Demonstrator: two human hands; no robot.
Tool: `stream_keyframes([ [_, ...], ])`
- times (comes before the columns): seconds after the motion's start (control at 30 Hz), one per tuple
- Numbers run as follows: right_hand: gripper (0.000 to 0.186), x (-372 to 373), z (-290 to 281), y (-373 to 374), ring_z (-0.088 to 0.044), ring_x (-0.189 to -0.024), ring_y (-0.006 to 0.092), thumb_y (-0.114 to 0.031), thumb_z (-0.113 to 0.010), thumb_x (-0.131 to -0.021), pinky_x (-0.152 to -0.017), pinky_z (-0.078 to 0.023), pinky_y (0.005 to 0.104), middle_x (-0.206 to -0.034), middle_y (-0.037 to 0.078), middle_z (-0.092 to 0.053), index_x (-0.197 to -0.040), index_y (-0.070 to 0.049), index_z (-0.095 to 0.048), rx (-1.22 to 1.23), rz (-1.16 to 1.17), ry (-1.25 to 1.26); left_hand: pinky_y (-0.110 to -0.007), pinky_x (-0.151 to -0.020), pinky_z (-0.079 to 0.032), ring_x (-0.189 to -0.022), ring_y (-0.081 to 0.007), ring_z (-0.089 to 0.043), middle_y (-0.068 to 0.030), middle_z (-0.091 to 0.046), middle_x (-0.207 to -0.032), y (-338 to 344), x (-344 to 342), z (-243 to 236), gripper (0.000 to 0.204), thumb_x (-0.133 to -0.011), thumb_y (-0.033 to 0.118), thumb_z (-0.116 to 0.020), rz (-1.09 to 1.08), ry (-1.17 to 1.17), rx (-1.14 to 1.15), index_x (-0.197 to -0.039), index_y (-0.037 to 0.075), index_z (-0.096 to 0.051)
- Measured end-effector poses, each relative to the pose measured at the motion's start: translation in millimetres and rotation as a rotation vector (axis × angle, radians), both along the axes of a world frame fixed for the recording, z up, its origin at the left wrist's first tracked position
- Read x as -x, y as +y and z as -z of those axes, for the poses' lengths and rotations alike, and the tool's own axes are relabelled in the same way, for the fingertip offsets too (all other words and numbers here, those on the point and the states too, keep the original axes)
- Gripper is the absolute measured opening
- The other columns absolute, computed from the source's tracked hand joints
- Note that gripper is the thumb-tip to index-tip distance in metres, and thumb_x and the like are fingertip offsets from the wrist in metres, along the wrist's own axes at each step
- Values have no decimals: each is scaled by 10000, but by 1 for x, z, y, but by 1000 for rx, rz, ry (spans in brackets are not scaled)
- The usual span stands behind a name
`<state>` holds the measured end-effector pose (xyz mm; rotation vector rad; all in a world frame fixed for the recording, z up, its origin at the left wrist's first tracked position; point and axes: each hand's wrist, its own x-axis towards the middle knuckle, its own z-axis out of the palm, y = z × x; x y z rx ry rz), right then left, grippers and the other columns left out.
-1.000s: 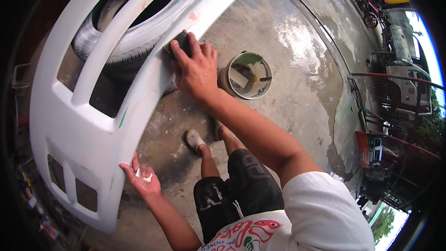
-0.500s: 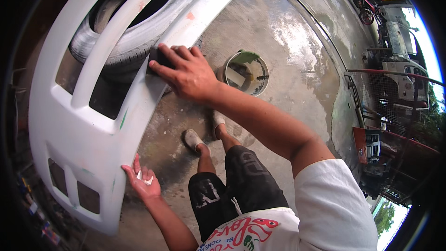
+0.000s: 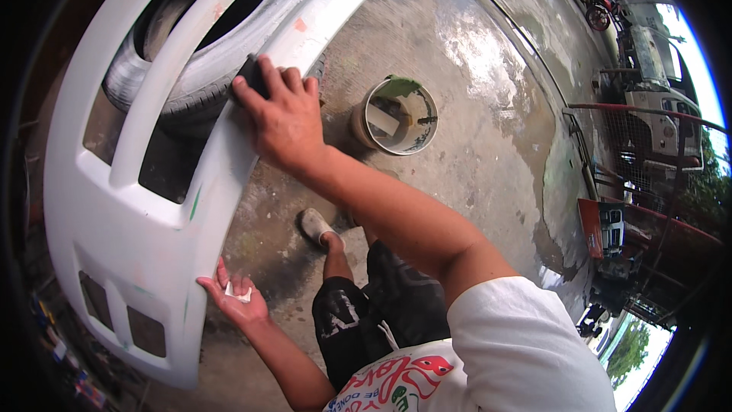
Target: The person sands a white car bumper with a sanding block, repeatedly dipping it into a bucket of water. The person works on the flat surfaces and edges of the bumper, moving around the part to reach different areas.
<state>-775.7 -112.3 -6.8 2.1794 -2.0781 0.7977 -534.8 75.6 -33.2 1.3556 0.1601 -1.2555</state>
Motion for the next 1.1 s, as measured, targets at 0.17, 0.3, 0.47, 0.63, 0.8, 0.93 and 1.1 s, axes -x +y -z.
stream_keyframes([
  [0.17, 453, -9, 4, 31, -562, -1329, 300, -219, -657, -916, -978, -447, 455, -1570, 185, -531, -1367, -256, -689, -20, -608, 8, -203, -466, -281, -536, -37, -314, -41, -587, -1207, 7, -13, 5, 767, -1023, 630, -610, 32, -2, -38, -1368, -51, -535],
  [0.3, 426, 155, 19, -104, -605, -1170, 331, -332, -699, -944, -959, -458, 501, -1464, 113, -624, -1368, -285, -713, 172, 58, 153, -211, -472, -290, -553, -51, -339, -71, -596, -1286, 7, -8, 15, 754, -1026, 608, -619, 13, 18, -3, -1382, -51, -529],
  [0.47, 472, 53, 31, -35, -602, -1213, 336, -280, -778, -908, -1006, -461, 499, -1517, 89, -599, -1375, -314, -714, 108, 61, 7, -213, -483, -261, -544, -48, -315, -38, -591, -1185, 2, -5, 2, 789, -1026, 646, -588, -12, -62, -48, -1361, -66, -535],
  [0.63, 452, 148, 8, -90, -595, -1200, 322, -269, -738, -934, -973, -454, 494, -1492, 112, -603, -1384, -292, -703, 70, -39, 177, -212, -482, -269, -547, -46, -313, -24, -593, -1185, -2, 1, -1, 766, -1035, 634, -584, 28, -6, -34, -1353, -62, -540],
  [0.8, 446, 82, 23, -39, -593, -1213, 335, -259, -736, -947, -984, -453, 496, -1518, 112, -588, -1390, -295, -699, 69, -14, 72, -219, -477, -262, -544, -46, -310, -14, -590, -1141, 3, -4, 4, 747, -1034, 621, -598, -15, -34, 0, -1350, -54, -548],
  [0.93, 467, 132, 1, -52, -600, -1207, 334, -257, -732, -955, -975, -461, 472, -1539, 113, -569, -1417, -293, -673, -9, -145, 164, -214, -474, -267, -539, -45, -308, -19, -593, -1146, 0, -5, 0, 712, -1039, 613, -593, -4, 7, -29, -1346, -29, -561],
  [1.1, 457, 97, 13, -22, -596, -1138, 376, -236, -690, -954, -937, -439, 490, -1524, 224, -532, -1410, -238, -655, -15, -120, 120, -215, -475, -262, -534, -45, -301, -7, -562, -1084, 2, 2, 5, 672, -1042, 608, -593, -42, -54, 12, -1322, -3, -582],
])
